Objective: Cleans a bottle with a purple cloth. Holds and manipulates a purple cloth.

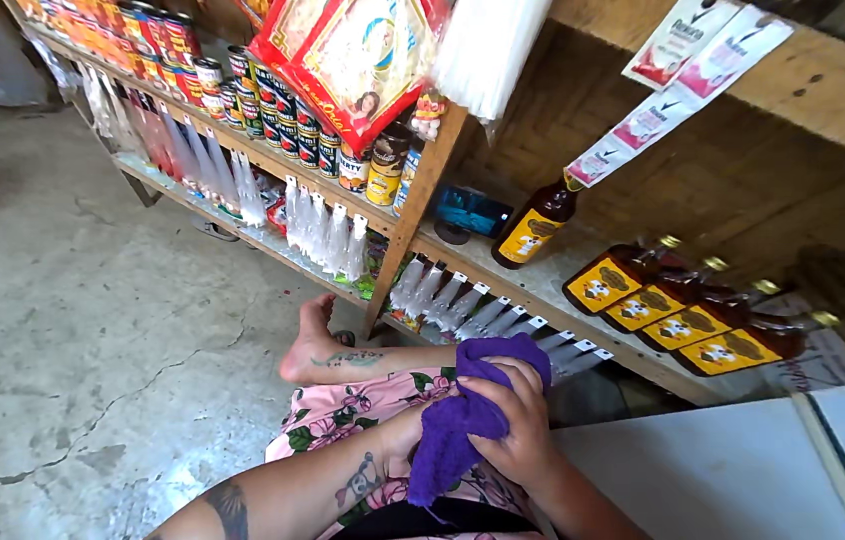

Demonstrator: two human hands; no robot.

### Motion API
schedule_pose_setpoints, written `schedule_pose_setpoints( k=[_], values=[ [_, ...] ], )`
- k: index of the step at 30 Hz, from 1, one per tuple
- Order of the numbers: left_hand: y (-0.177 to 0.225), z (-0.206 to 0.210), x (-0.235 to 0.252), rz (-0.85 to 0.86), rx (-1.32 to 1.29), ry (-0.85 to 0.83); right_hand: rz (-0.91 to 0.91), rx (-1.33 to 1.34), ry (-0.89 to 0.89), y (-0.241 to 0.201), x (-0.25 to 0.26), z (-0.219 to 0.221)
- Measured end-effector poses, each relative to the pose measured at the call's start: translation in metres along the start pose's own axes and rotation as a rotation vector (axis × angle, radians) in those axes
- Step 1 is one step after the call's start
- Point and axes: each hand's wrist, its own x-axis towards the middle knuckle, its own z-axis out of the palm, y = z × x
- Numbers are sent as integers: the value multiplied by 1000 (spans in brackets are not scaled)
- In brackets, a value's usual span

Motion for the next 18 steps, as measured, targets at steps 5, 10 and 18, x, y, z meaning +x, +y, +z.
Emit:
schedule_pose_setpoints(
  k=[5,10,18],
  values=[
    [-7,-8,4,84,36,-54,-18,-14,-38,-2,-2,0],
    [-8,-9,8,117,-39,-44,-76,-31,-96,-11,-3,5],
    [-29,-61,30,251,936,166,-214,61,-206,-33,-8,15]
  ],
)
